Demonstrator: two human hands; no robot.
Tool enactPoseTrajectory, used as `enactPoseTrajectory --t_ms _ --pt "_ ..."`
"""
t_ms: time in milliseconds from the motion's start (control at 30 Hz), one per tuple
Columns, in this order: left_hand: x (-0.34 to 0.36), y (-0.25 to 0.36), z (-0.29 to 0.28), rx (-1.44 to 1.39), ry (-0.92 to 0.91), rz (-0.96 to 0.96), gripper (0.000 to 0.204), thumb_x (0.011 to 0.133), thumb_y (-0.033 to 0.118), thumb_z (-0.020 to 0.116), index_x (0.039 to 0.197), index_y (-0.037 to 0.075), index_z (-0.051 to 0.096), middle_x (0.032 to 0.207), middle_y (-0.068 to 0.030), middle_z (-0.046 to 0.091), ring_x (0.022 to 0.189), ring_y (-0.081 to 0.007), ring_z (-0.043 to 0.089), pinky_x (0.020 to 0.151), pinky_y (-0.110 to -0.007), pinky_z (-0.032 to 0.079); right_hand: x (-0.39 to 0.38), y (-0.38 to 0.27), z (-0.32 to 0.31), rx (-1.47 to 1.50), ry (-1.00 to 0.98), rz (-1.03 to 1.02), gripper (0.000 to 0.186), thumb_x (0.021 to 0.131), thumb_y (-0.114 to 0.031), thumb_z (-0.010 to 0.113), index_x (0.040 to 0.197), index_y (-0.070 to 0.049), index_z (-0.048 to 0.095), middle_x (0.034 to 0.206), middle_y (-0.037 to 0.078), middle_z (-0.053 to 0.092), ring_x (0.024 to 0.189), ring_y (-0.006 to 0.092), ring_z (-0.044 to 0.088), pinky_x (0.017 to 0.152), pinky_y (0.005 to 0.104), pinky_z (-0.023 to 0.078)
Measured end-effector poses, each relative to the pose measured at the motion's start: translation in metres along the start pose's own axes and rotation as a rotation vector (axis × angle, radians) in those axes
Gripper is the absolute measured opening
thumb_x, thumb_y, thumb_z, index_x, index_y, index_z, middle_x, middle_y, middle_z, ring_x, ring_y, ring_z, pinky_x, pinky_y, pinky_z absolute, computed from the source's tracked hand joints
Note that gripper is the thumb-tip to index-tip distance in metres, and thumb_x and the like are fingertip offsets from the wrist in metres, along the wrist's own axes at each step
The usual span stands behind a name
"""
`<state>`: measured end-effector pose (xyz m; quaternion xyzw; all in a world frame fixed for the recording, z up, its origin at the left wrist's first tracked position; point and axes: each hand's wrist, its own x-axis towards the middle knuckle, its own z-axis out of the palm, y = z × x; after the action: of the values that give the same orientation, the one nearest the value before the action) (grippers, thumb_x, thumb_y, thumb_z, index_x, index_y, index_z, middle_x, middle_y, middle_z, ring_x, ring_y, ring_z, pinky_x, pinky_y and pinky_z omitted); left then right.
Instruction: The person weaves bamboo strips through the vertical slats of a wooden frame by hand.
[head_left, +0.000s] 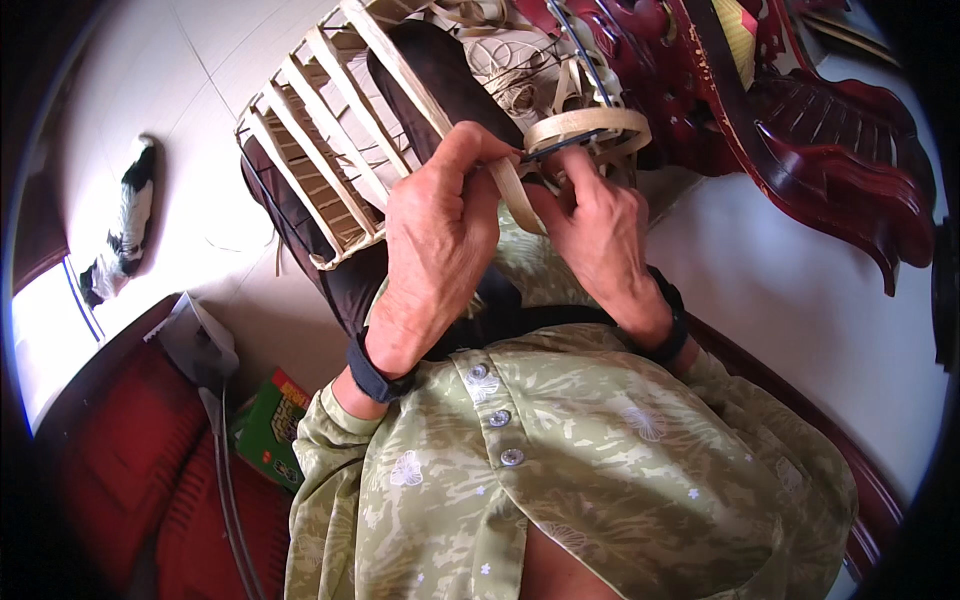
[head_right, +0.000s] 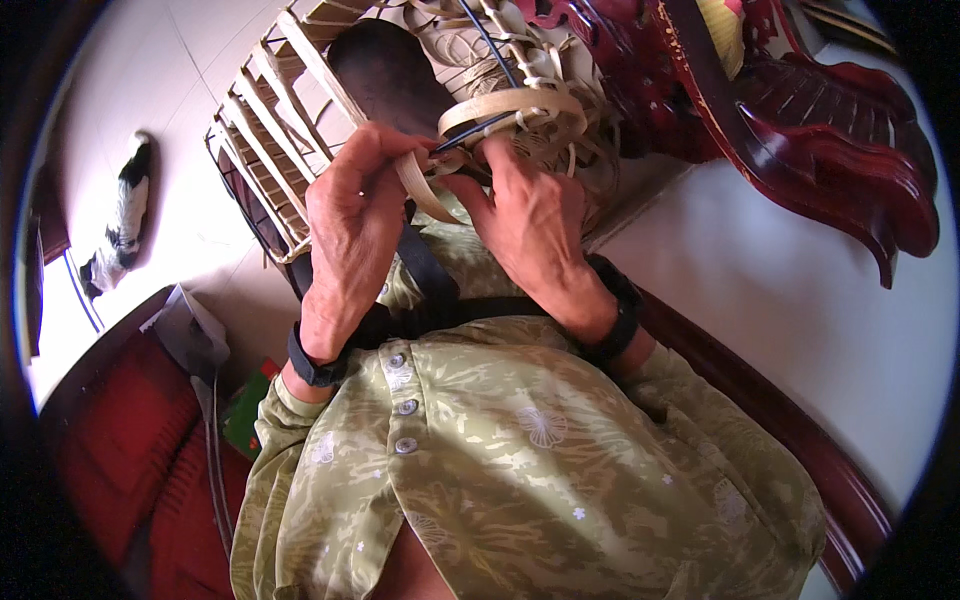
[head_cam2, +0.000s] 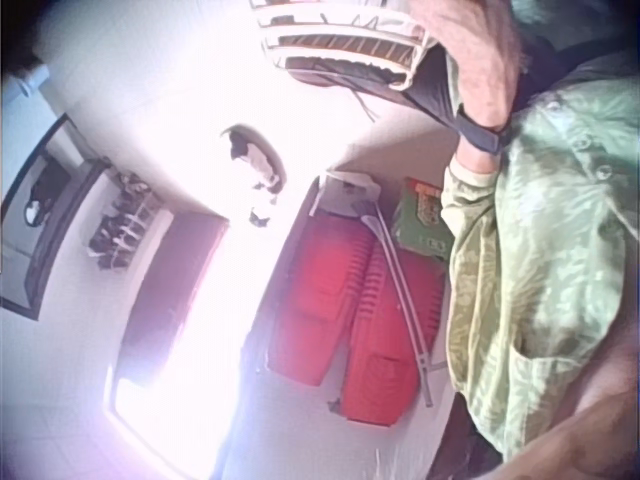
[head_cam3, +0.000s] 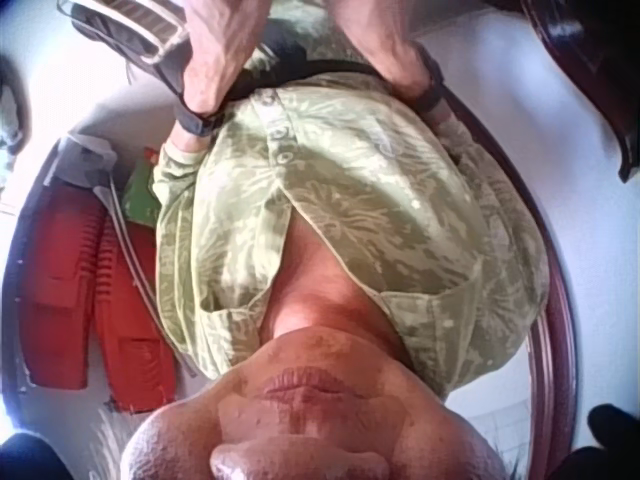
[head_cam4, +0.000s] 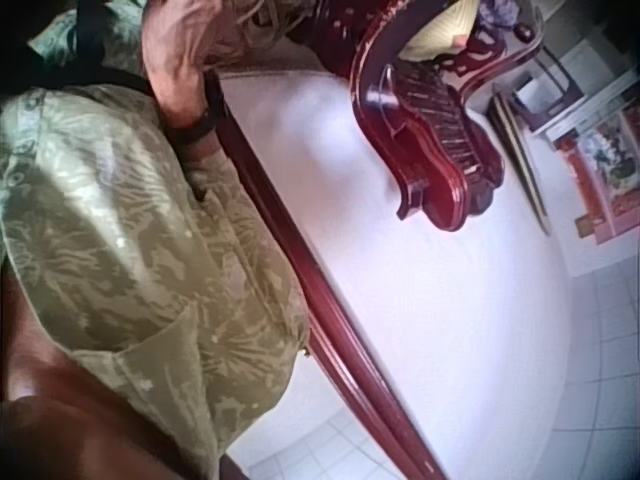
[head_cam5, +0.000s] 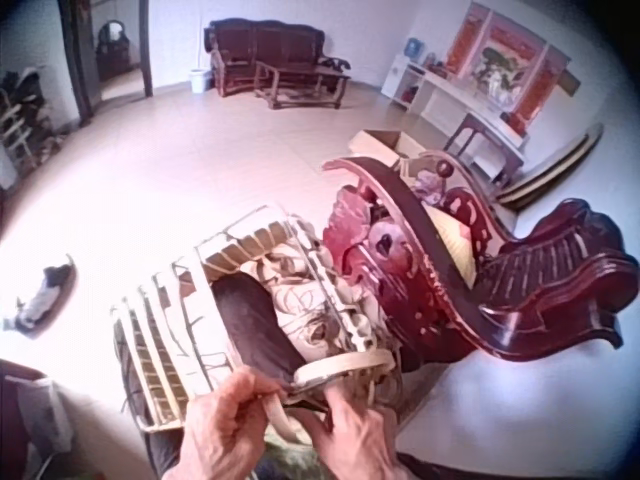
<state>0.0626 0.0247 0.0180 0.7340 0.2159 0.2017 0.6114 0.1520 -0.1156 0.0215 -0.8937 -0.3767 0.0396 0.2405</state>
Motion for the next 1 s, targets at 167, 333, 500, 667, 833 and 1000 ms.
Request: enactPoseTrajectory --t_ms 167,333,500,667,833,1000 --pt "-0.003 -0.006 0.002 -0.016 0.03 0.047 0.017 0.089 -0.005 0.054 0.1 0.004 0.064 0.076 -0.0161 0.068 0.071 -0.0309 0.07 0.062 -0.036 0.053 0.007 0.014 0.013 0.001 0.191 -0.259 0.014 0.086 -0.014 0.076 0.084 -0.007 0.064 0.067 0.01 0.064 0.06 0.0283 0.066 0.053 0.0392 0.05" --pt "-0.001 -0.002 0.001 0.008 0.045 0.093 0.017 0.089 -0.005 0.054 0.099 0.004 0.064 0.075 -0.0156 0.068 0.07 -0.0307 0.07 0.061 -0.036 0.052 -0.05 0.102 0.012 -0.114 -0.049 -0.038 0.014 0.092 -0.015 0.063 0.086 -0.004 0.068 0.079 0.018 0.068 0.07 0.0372 0.067 0.062 0.0437 0.053" --pt "0.0 -0.002 0.001 -0.013 0.013 0.055 0.017 0.089 -0.007 0.055 0.099 0.003 0.064 0.07 -0.0134 0.065 0.063 -0.026 0.066 0.059 -0.033 0.05 -0.082 0.187 -0.01 -0.474 -0.822 0.533 0.02 0.092 -0.023 0.062 0.097 -0.007 0.074 0.085 0.02 0.071 0.083 0.0371 0.071 0.077 0.0476 0.056" --pt "0.002 0.004 0.001 -0.027 -0.008 -0.02 0.02 0.089 -0.01 0.051 0.101 0.0 0.064 0.078 -0.0109 0.068 0.068 -0.0155 0.065 0.063 -0.028 0.051 -0.031 0.047 -0.026 0.018 -0.113 0.152 0.017 0.093 -0.024 0.066 0.101 -0.008 0.068 0.072 0.018 0.07 0.062 0.0332 0.071 0.059 0.0431 0.056" --pt "-0.004 0.002 0.003 -0.107 -0.003 -0.063 0.023 0.089 -0.012 0.049 0.102 0.0 0.065 0.081 -0.0092 0.069 0.073 -0.0118 0.064 0.068 -0.026 0.051 -0.001 0.007 0.009 0.014 -0.051 -0.011 0.012 0.091 -0.018 0.071 0.091 -0.007 0.066 0.069 0.015 0.069 0.061 0.0347 0.07 0.056 0.0421 0.054" --pt "-0.005 0.003 0.004 -0.112 0.02 -0.045 0.024 0.089 -0.013 0.05 0.103 0.0 0.065 0.086 -0.0098 0.071 0.076 -0.0127 0.065 0.07 -0.025 0.051 -0.034 0.086 0.015 -0.029 0.085 -0.154 0.006 0.091 -0.015 0.067 0.088 -0.009 0.067 0.072 0.012 0.069 0.063 0.0316 0.069 0.055 0.0419 0.054"
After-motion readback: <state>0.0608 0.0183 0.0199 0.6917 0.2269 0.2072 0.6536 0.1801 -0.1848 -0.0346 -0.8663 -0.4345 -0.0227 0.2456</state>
